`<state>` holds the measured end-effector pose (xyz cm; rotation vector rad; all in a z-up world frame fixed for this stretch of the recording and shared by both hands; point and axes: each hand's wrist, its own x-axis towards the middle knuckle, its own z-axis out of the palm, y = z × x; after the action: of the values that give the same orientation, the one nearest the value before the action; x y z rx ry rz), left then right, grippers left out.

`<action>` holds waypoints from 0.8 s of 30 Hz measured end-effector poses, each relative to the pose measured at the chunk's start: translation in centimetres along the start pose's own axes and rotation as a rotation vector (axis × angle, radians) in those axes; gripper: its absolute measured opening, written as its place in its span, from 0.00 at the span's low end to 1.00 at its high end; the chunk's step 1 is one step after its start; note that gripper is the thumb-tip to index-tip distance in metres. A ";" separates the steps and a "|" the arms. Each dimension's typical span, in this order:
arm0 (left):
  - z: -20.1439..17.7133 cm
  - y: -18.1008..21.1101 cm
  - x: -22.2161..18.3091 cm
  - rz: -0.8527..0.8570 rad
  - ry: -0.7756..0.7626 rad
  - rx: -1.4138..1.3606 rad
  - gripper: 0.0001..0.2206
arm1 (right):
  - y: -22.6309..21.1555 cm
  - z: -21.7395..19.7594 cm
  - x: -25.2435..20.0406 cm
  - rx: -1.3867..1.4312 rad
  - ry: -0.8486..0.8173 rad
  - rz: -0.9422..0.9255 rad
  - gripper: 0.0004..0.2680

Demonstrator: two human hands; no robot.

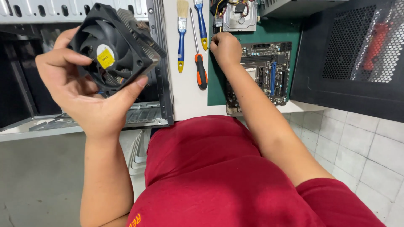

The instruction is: Removing a motherboard and CPU fan from a desktop computer case using a screwdriver and then cleaning the interior with a brush.

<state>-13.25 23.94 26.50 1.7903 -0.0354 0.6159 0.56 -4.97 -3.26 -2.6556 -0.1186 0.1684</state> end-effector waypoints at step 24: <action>-1.0 -0.2 -0.6 -0.005 0.002 0.048 0.28 | 3.5 -3.5 -0.3 -0.097 0.092 -0.174 0.06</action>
<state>-14.03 24.73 26.24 1.8360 -0.0147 0.6200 0.91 -9.63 -1.76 -2.7270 -0.3345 -0.0170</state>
